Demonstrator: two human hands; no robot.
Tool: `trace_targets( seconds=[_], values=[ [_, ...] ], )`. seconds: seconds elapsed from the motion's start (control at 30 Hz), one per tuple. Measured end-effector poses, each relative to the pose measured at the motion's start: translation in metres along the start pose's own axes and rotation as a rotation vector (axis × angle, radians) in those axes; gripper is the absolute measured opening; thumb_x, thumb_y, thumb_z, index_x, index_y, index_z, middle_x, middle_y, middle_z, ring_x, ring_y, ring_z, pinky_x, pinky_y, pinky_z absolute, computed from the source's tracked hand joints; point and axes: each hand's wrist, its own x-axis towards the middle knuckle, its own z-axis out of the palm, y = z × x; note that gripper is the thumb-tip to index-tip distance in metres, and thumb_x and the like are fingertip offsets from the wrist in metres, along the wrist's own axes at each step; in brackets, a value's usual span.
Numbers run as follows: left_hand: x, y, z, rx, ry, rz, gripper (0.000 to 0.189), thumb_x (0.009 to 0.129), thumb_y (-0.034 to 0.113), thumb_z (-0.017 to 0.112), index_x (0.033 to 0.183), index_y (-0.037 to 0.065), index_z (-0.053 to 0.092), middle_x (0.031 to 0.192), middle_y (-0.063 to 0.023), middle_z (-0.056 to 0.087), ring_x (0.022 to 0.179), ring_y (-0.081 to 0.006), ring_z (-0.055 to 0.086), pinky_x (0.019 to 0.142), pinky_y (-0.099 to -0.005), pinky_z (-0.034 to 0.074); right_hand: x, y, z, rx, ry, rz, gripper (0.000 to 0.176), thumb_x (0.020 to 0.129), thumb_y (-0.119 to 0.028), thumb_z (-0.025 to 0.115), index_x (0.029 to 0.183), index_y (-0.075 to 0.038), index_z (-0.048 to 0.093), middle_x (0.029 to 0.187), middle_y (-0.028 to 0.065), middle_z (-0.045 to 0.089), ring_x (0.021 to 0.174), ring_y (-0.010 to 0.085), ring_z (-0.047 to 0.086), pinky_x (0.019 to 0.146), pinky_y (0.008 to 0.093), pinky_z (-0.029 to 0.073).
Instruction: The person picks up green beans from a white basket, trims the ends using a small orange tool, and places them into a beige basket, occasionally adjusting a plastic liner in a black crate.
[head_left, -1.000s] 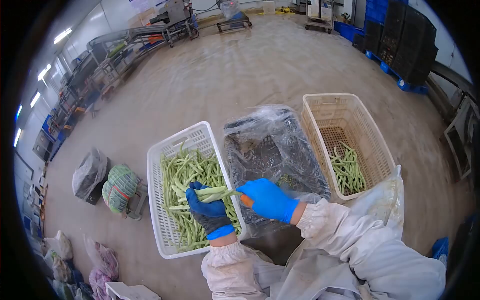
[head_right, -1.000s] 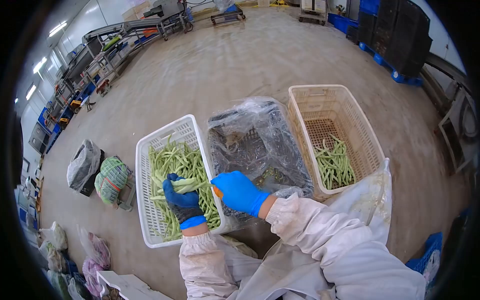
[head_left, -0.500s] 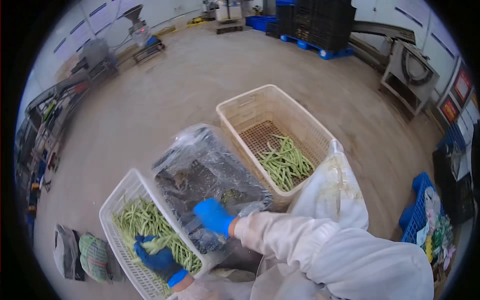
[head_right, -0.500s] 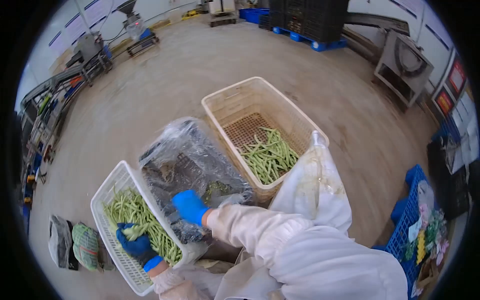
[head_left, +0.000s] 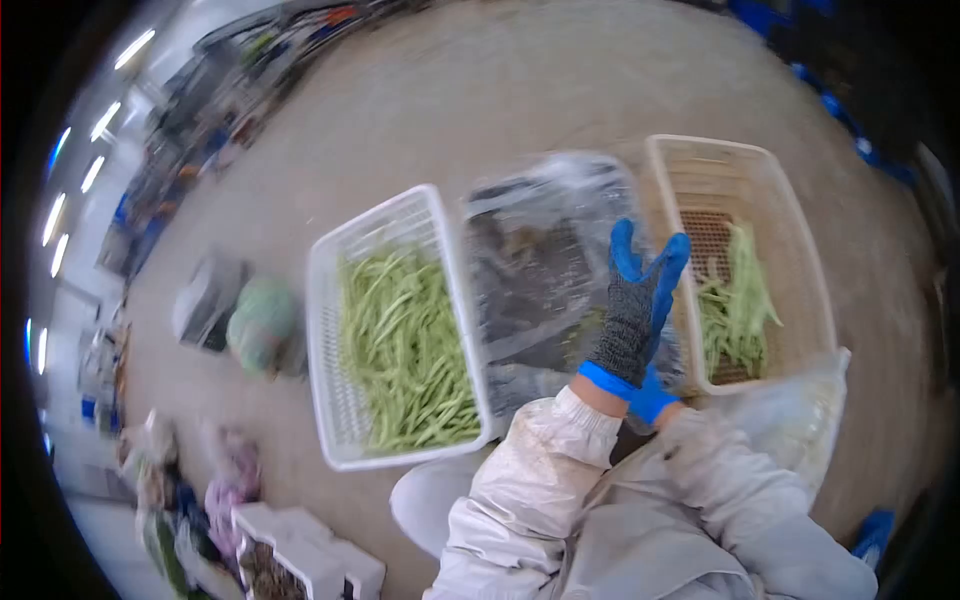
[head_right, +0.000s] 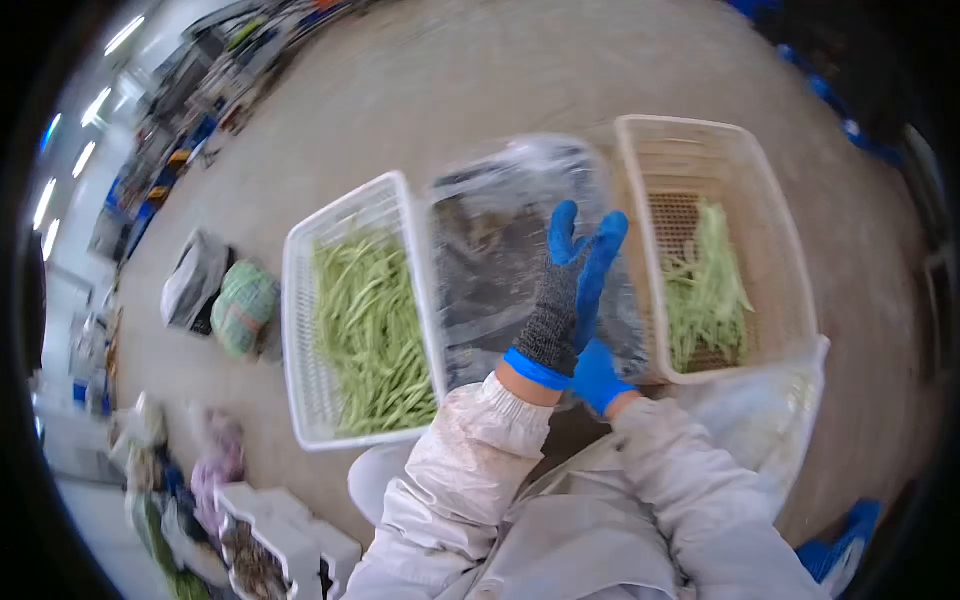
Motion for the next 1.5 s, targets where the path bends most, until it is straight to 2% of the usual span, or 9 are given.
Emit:
trace_targets(
  seconds=[0.03,0.17,0.33,0.37,0.4,0.63,0.73,1.13,1.5],
  values=[
    [0.007,-0.010,-0.022,-0.205,-0.098,-0.042,0.052,0.088,0.024,0.058,0.131,0.000,0.040,0.126,-0.0166,0.047,0.114,-0.0258,0.047,0.098,-0.0356,0.038,0.012,-0.020,-0.061,0.597,0.122,0.267,0.017,0.089,-0.010,0.049,0.096,-0.003,0.062,0.095,0.0152,0.062,0.086,0.0255,0.060,0.077,0.0382,0.046],
    [0.041,-0.087,-0.173,-0.284,-0.266,-0.104,0.051,0.085,0.022,0.063,0.126,-0.004,0.046,0.120,-0.0132,0.055,0.110,-0.0199,0.052,0.095,-0.0306,0.040,0.024,-0.013,-0.062,0.584,0.072,0.274,0.027,0.080,-0.006,0.055,0.106,-0.003,0.058,0.099,0.0210,0.059,0.093,0.0368,0.057,0.081,0.0417,0.045],
    [0.014,-0.195,-0.381,0.685,-0.043,-0.280,0.054,0.081,0.032,0.065,0.114,-0.009,0.054,0.110,-0.0241,0.059,0.105,-0.0306,0.057,0.086,-0.0342,0.046,0.033,-0.018,-0.054,0.497,-0.022,0.209,0.042,0.079,-0.008,0.057,0.120,-0.002,0.052,0.114,0.0234,0.053,0.105,0.0386,0.052,0.089,0.0418,0.042],
    [0.012,-0.245,-0.424,1.263,-0.495,-0.122,0.059,0.077,0.037,0.068,0.112,-0.008,0.055,0.109,-0.0251,0.059,0.103,-0.0333,0.058,0.086,-0.0365,0.046,0.033,-0.023,-0.058,0.398,-0.015,0.190,0.045,0.080,-0.007,0.058,0.124,-0.004,0.049,0.119,0.0211,0.051,0.109,0.0363,0.050,0.091,0.0399,0.041],
    [0.001,-0.297,-0.448,1.074,-0.306,-0.441,0.068,0.071,0.043,0.072,0.114,-0.006,0.055,0.110,-0.0238,0.059,0.103,-0.0350,0.057,0.087,-0.0392,0.045,0.034,-0.028,-0.059,0.297,-0.007,0.170,0.048,0.081,-0.006,0.059,0.128,-0.005,0.046,0.123,0.0189,0.048,0.112,0.0341,0.049,0.093,0.0380,0.041],
    [-0.001,-0.355,-0.405,1.097,-0.377,-0.826,0.091,0.054,0.056,0.077,0.114,-0.009,0.054,0.113,-0.0258,0.058,0.113,-0.0356,0.053,0.095,-0.0380,0.042,0.038,-0.029,-0.048,0.450,-0.079,0.239,0.047,0.082,-0.005,0.059,0.127,-0.004,0.046,0.120,0.0173,0.050,0.109,0.0299,0.051,0.093,0.0364,0.041],
    [-0.014,-0.376,-0.401,1.196,0.086,-0.922,0.084,0.052,0.054,0.079,0.106,-0.007,0.058,0.112,-0.0272,0.058,0.111,-0.0347,0.054,0.093,-0.0391,0.043,0.043,-0.030,-0.050,0.518,-0.117,0.322,0.048,0.081,-0.007,0.059,0.127,-0.004,0.046,0.118,0.0193,0.051,0.107,0.0333,0.052,0.091,0.0386,0.042],
    [0.023,-0.249,-0.453,1.198,-0.616,-0.695,0.046,0.071,0.045,0.066,0.082,0.000,0.068,0.074,-0.0152,0.067,0.067,-0.0293,0.064,0.068,-0.0383,0.051,0.038,-0.030,-0.061,0.703,-0.111,0.336,0.040,0.082,0.000,0.056,0.121,-0.004,0.052,0.105,0.0137,0.057,0.092,0.0239,0.058,0.081,0.0325,0.046],
    [0.001,-0.085,-0.508,0.674,-0.387,-0.763,0.027,0.076,0.017,0.068,0.099,0.003,0.063,0.079,-0.0085,0.064,0.074,-0.0169,0.063,0.068,-0.0341,0.052,0.035,-0.039,-0.087,0.749,0.046,0.326,0.033,0.083,-0.005,0.059,0.116,-0.003,0.056,0.105,0.0120,0.061,0.093,0.0200,0.059,0.082,0.0321,0.046]
  ],
)
